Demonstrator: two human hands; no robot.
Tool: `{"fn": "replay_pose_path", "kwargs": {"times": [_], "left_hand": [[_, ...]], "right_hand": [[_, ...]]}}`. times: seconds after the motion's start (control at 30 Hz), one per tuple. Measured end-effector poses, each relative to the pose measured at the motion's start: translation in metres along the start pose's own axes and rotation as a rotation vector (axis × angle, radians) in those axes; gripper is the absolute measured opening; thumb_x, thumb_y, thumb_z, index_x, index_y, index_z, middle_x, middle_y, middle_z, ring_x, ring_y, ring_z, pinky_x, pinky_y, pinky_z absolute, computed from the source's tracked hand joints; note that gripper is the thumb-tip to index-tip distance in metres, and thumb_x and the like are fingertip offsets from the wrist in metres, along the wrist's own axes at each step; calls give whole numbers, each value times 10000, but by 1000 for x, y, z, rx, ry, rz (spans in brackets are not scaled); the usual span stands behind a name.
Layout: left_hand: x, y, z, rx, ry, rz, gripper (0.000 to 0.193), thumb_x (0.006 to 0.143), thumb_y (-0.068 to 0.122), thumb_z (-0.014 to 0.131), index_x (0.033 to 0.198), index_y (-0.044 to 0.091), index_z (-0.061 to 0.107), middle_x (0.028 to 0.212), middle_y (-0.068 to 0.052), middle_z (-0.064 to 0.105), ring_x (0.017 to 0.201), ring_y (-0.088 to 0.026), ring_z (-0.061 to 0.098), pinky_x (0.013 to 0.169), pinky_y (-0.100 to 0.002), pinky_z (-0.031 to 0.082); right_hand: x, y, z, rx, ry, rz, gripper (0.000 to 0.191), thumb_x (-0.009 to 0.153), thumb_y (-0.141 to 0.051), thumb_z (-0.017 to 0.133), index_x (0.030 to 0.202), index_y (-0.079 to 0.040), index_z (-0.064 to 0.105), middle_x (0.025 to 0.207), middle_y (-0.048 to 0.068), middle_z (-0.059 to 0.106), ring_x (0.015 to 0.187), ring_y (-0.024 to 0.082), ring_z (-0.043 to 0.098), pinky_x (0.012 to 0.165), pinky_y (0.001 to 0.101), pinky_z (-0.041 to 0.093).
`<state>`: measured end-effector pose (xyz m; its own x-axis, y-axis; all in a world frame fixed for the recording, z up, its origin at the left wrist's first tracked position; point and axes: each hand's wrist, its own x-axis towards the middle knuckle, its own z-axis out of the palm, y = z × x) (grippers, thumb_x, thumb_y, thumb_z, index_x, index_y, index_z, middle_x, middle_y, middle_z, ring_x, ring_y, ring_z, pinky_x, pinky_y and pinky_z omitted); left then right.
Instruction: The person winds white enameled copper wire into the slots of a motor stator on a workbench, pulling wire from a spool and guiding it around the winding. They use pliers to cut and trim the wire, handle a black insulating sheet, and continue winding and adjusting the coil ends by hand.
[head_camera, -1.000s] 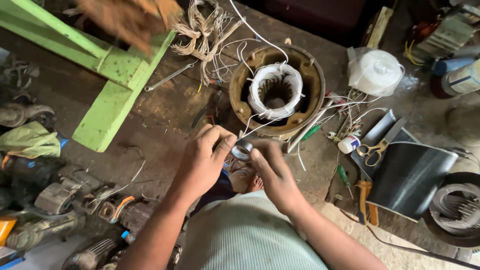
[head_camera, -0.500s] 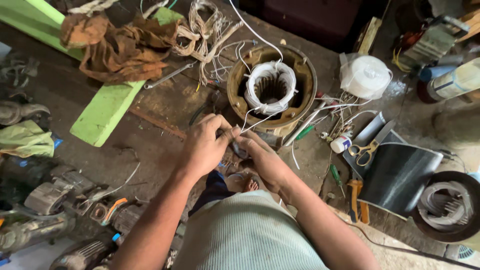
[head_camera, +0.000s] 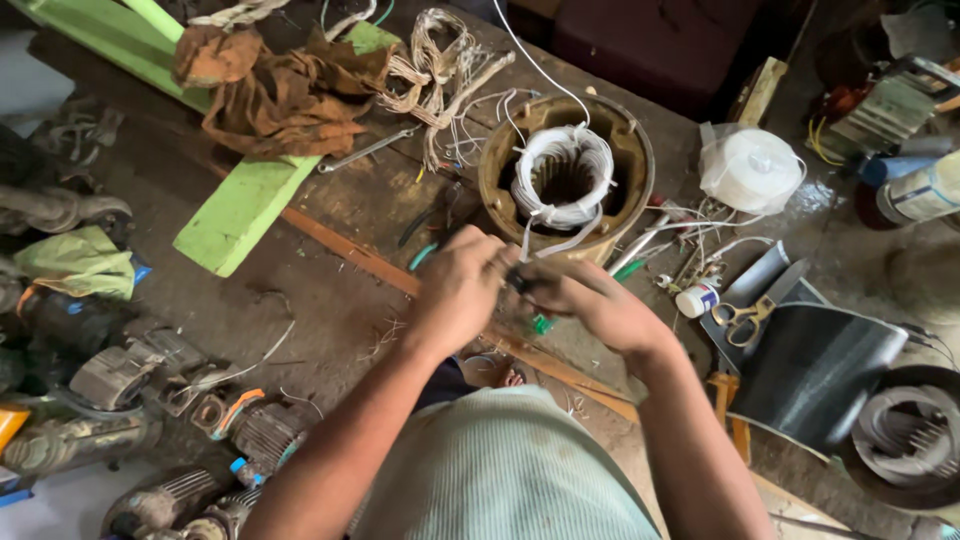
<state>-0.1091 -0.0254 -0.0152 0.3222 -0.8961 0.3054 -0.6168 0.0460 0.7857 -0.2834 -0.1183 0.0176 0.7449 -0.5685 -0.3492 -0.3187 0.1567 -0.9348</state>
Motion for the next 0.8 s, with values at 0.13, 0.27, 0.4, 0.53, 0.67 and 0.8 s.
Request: {"fn": "replay_pose_path", "kwargs": {"times": [0.13,0.27,0.4,0.53,0.67,0.8], "left_hand": [[13,-5,0,122,26,-131,308,1004,293,617,854,32,685,890,-154,633,795,-346,659,715,-450,514],[17,2,-12,0,-116,-133,292,1015,309,624,884,51,659,892,-121,638,801,-321,677,703,-436,528],[15,17,-24,173,-82,26,228,955,288,680,972,62,656,904,-93,640,758,-318,683,626,-420,535],[18,13,-32,271,34,210,158,989,249,693,1033,100,719,884,-57,672,709,-302,695,591,-397,546],[10,-5,-29,47,-10,0,158,1003,261,663,976,117,721,804,-48,712,677,-249,710,578,-348,534],[8,-34,-19,-437,-245,-481,270,1033,275,617,894,70,724,691,-49,683,574,-128,598,515,-282,456]], "right_hand": [[-18,-8,-7,17,-433,-370,335,989,-236,491,1124,7,678,1028,136,706,975,254,657,872,356,528],[-38,-17,7,101,-806,-593,289,1050,-229,585,1177,26,637,1153,176,665,1114,344,655,970,395,532],[-48,-12,12,-87,-473,-511,433,946,-286,716,1245,-6,573,1212,144,662,1161,301,659,1039,406,517],[-46,13,12,87,-332,-126,509,886,-322,764,1238,-44,524,1166,120,607,1045,212,587,933,349,515],[-36,35,21,-57,-177,-170,420,920,-276,742,1194,-48,521,1181,123,601,993,183,584,892,322,525],[-30,36,36,-152,-91,-258,342,924,-250,756,1028,-21,524,1203,130,654,951,201,603,823,321,522]]}}
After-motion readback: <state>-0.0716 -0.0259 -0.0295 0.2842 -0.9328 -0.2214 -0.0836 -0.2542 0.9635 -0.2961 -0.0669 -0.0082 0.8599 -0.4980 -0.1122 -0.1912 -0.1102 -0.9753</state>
